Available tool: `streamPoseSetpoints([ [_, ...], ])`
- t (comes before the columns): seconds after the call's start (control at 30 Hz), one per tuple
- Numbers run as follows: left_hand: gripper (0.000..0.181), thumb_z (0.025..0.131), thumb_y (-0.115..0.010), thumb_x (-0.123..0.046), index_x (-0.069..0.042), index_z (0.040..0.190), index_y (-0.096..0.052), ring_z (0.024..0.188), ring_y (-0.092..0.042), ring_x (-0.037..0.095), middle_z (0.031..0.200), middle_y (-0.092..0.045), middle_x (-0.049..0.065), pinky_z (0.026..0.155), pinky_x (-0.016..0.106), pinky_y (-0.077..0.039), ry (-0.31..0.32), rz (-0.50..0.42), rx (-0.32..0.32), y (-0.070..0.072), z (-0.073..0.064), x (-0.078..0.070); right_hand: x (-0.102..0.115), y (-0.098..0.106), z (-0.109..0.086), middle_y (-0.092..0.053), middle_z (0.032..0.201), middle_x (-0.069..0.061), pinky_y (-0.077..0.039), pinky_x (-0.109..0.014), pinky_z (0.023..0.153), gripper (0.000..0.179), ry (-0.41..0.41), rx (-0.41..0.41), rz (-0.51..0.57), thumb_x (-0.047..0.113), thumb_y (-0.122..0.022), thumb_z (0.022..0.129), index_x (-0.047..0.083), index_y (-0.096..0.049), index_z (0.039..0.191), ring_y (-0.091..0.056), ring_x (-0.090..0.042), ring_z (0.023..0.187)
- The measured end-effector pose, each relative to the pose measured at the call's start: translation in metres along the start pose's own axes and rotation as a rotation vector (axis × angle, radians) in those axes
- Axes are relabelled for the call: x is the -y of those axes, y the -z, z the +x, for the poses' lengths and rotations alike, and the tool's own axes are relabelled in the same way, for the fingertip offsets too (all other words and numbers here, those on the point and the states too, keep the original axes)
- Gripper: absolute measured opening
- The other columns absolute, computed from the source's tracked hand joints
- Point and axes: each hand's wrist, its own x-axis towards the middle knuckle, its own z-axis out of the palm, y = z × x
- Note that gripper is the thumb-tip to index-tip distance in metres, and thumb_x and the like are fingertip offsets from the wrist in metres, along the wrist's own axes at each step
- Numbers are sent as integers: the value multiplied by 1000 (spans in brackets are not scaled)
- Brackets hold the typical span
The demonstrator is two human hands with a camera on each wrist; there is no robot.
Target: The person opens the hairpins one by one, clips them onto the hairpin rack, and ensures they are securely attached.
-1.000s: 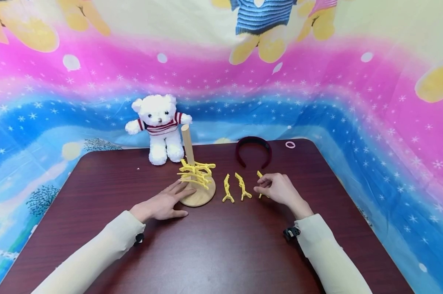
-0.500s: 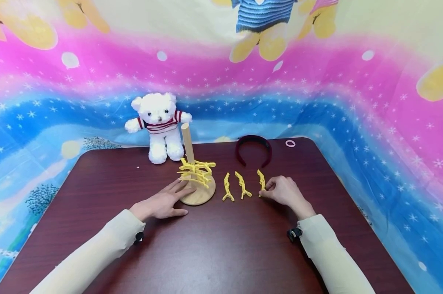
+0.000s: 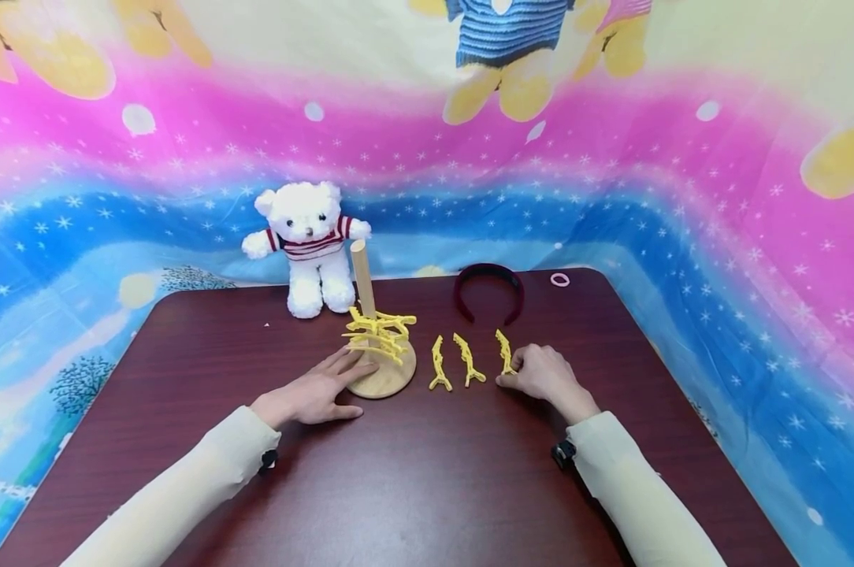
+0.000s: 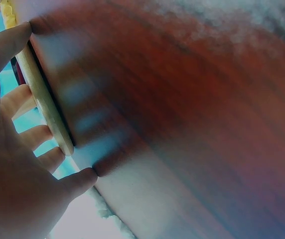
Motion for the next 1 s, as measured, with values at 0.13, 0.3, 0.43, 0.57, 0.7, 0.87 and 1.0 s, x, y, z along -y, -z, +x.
streamPoseSetpoints([
  [0.13, 79, 93, -64, -53, -33, 159, -25, 156, -5, 36, 169, -12, 12, 122, 58, -23, 0, 0, -3, 0, 0, 0, -1, 0, 0, -61, 71, 3, -39, -31, 55, 32, 14, 0, -26, 49, -80, 78, 19, -68, 80, -52, -17, 64],
  [0.3, 79, 93, -64, -53, -33, 159, -25, 156, -5, 36, 169, -12, 11, 122, 57, -23, 3, 2, -2, 0, 0, -1, 1, -1, 1, -61, 74, 2, -40, -32, 55, 40, -32, 11, -47, 57, -79, 76, 19, -68, 84, -53, -18, 67],
  [0.43, 79, 93, -64, -53, -33, 159, -25, 157, -5, 36, 169, -12, 11, 121, 58, -24, 4, 1, 4, 0, 0, -1, 2, -2, 1, -59, 71, 1, -38, -32, 52, 41, -40, 8, -49, 55, -79, 76, 18, -64, 79, -52, -18, 64],
  [0.57, 79, 93, -64, -53, -33, 159, -25, 157, -5, 35, 169, -13, 11, 121, 58, -24, 5, 2, 5, 0, 0, -2, -1, -2, 1, -56, 68, 1, -37, -32, 50, 39, -33, 2, -37, 52, -79, 77, 17, -62, 73, -50, -17, 61],
  [0.7, 79, 93, -64, -53, -33, 159, -25, 157, -5, 35, 169, -13, 11, 122, 57, -23, 5, 4, 3, 0, 0, -2, -4, 0, 1, -59, 71, 2, -37, -32, 51, 35, -36, -5, -34, 53, -78, 78, 20, -66, 78, -52, -17, 64],
  [0.87, 79, 93, -64, -53, -32, 159, -25, 157, -5, 36, 169, -13, 12, 122, 57, -23, 6, 7, 2, 0, 0, -2, -8, 4, 0, -63, 76, 4, -38, -33, 54, 34, -38, -21, -17, 55, -77, 79, 23, -70, 87, -54, -17, 69],
  [1.0, 79, 93, -65, -52, -32, 159, -25, 156, -5, 36, 169, -13, 12, 122, 57, -23, 5, 1, 1, 1, 0, -2, -9, 7, -2, -67, 82, 4, -39, -33, 55, 35, -24, -53, 11, 55, -77, 79, 23, -72, 92, -56, -17, 72],
])
